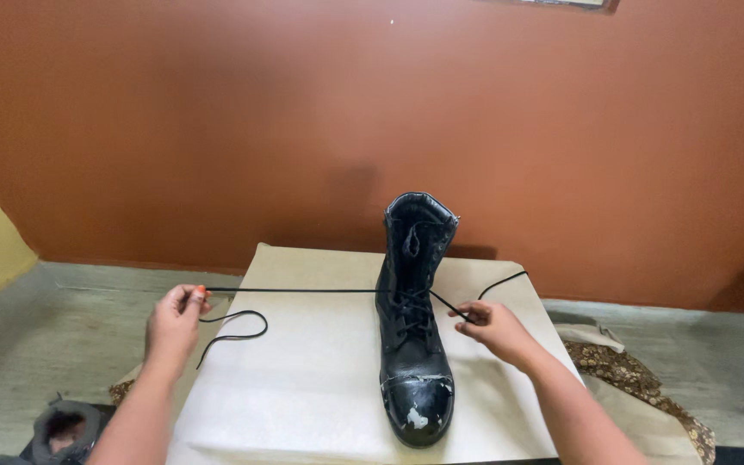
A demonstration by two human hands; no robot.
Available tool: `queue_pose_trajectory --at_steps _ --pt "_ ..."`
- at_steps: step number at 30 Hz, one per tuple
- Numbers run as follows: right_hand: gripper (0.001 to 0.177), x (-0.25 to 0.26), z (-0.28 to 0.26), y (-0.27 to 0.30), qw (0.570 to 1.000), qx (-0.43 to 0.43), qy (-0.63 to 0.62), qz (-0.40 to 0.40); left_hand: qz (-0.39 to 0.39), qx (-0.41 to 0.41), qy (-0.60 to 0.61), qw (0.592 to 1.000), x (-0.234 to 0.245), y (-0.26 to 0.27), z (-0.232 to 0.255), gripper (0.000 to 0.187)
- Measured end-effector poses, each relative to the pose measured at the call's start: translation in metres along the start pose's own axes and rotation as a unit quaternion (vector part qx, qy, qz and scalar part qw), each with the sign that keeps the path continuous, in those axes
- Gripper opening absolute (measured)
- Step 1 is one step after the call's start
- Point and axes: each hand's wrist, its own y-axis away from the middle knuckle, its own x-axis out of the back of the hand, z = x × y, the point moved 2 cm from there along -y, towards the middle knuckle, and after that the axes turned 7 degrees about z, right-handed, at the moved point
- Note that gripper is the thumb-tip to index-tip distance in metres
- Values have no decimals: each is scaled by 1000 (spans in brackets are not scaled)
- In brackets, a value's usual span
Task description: The person laces a black boot by threading the laces through the eyelets and tying a knot. They then place the laced boot on a table next to other footwear, including a pair of gray sneakers and another pair of black shoes.
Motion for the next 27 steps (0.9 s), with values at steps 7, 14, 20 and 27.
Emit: queue_pose_trajectory --at_steps 7,14,20,27 --pt "36 116 9 40 966 -75 210 134 -119 90 25 988 54 4 20 28" --pt "25 73 -66 91 976 145 -61 153 -322 137 378 857 42 97 165 37" --pt "55 -52 -145 131 924 125 -304 -195 -463 -132 248 841 -11 184 278 58" --pt "30 -40 -134 136 901 116 -336 -248 -297 -223 170 913 -9 161 275 53"
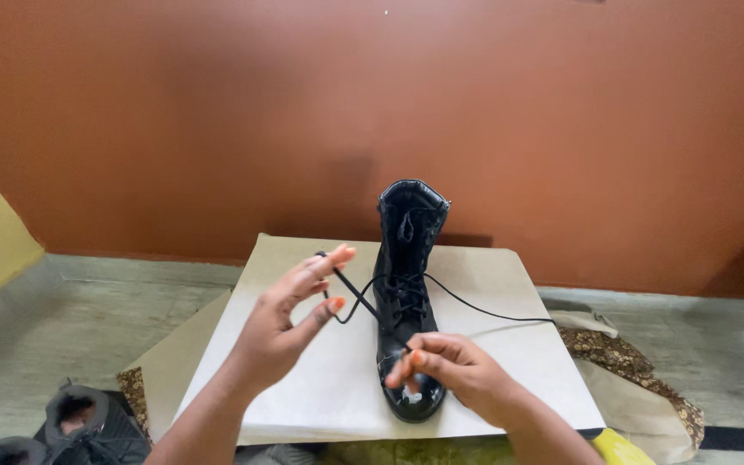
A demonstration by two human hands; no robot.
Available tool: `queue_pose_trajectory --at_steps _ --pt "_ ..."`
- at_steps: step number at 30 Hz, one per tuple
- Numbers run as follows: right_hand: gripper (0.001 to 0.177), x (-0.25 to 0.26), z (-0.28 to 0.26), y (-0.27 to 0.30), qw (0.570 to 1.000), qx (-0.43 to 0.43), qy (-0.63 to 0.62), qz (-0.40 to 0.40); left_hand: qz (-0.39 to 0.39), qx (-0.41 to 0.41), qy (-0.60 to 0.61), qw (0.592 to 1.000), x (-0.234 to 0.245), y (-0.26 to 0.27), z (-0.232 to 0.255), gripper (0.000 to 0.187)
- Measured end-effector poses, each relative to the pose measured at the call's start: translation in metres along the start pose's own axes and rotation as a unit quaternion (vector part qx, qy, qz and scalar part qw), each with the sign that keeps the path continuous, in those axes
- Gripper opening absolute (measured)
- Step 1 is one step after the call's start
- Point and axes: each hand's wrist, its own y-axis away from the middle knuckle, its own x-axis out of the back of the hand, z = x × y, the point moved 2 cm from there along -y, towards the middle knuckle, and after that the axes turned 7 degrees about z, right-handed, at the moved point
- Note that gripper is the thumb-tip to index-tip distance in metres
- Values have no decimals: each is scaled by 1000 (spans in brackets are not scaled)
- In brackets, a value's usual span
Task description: The person laces a black boot by threading the laces through the eyelets and tying a knot. They then place the laced boot on a table next to other footwear, including a pair of gray sneakers and another pair of black shoes.
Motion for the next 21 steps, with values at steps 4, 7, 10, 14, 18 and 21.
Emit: queue_pose_trajectory --at_steps 4,7,10,14,18,21 --pt "29 65 -4 20 988 -94 58 106 144 19 -95 985 31 -1 -42 42" --pt "33 103 -10 35 973 -96 144 155 237 99 -193 947 47 7 -77 27" --pt "34 128 -15 43 951 -92 217 199 280 141 -214 925 60 11 -110 22" --pt "34 129 -16 39 939 -83 246 225 246 249 -230 908 70 9 -142 24" --pt "30 99 -12 17 933 -51 282 216 94 346 -352 865 59 10 -156 26" --pt "24 67 -9 -3 908 -34 356 216 38 361 -410 836 52 15 -154 22"
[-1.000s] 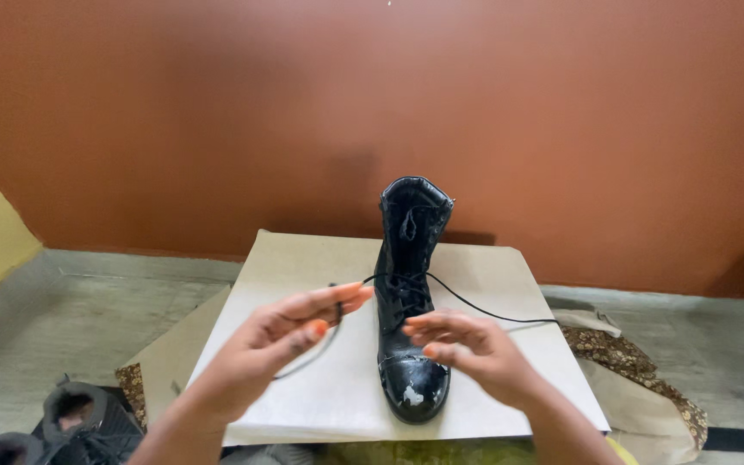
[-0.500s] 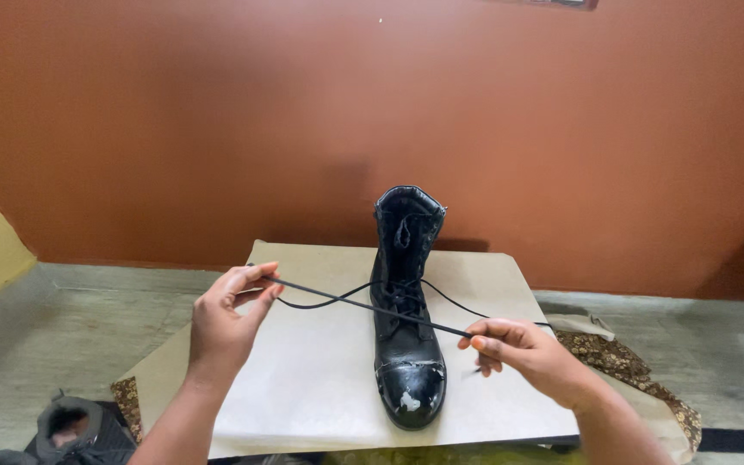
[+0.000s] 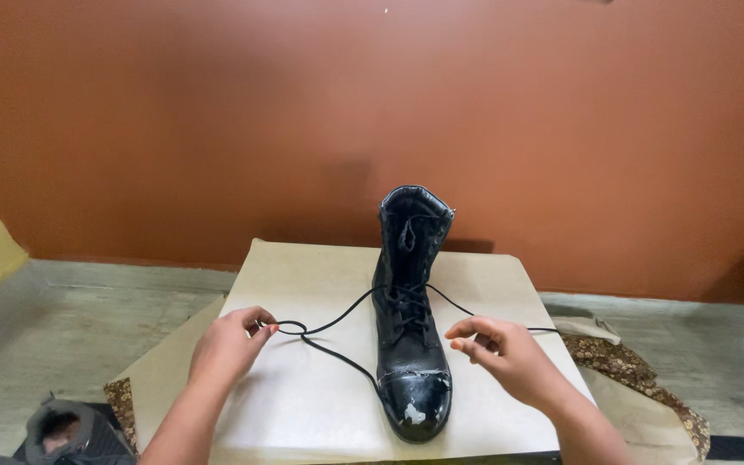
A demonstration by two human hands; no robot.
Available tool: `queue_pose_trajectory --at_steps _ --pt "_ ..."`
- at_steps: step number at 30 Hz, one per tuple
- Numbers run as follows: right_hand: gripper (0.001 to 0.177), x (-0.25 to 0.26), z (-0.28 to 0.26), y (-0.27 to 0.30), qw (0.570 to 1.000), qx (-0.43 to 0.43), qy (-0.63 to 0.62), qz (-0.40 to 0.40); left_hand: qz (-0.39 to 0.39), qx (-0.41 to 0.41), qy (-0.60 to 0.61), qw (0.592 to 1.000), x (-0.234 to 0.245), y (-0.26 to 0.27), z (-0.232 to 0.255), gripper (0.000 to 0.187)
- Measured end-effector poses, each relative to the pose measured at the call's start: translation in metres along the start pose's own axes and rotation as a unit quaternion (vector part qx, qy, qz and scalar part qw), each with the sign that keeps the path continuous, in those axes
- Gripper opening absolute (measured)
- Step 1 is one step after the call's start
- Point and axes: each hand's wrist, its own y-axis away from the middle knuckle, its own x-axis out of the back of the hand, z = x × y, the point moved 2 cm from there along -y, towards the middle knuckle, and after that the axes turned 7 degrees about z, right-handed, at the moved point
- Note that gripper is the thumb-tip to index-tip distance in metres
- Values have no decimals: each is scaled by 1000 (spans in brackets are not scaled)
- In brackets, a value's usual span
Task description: The person laces a black boot by threading the laces through the eyelets and tying a knot. They then place the laced boot on a table next to other footwear, including a pair of gray sneakers and another pair of black shoes.
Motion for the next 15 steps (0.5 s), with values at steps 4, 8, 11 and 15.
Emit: queue_pose_trajectory --at_steps 4,8,11,15 --pt "21 -33 -20 3 994 9 104 -36 61 -81 -71 992 4 18 15 37" --pt "16 -50 -25 4 995 58 62 -61 -22 -257 41 965 -14 53 54 16" --pt "17 -47 -21 2 994 89 47 -45 -129 -391 76 908 -27 78 75 15" --pt "18 -34 -11 0 995 71 57 -32 -218 -400 91 886 -39 92 79 21"
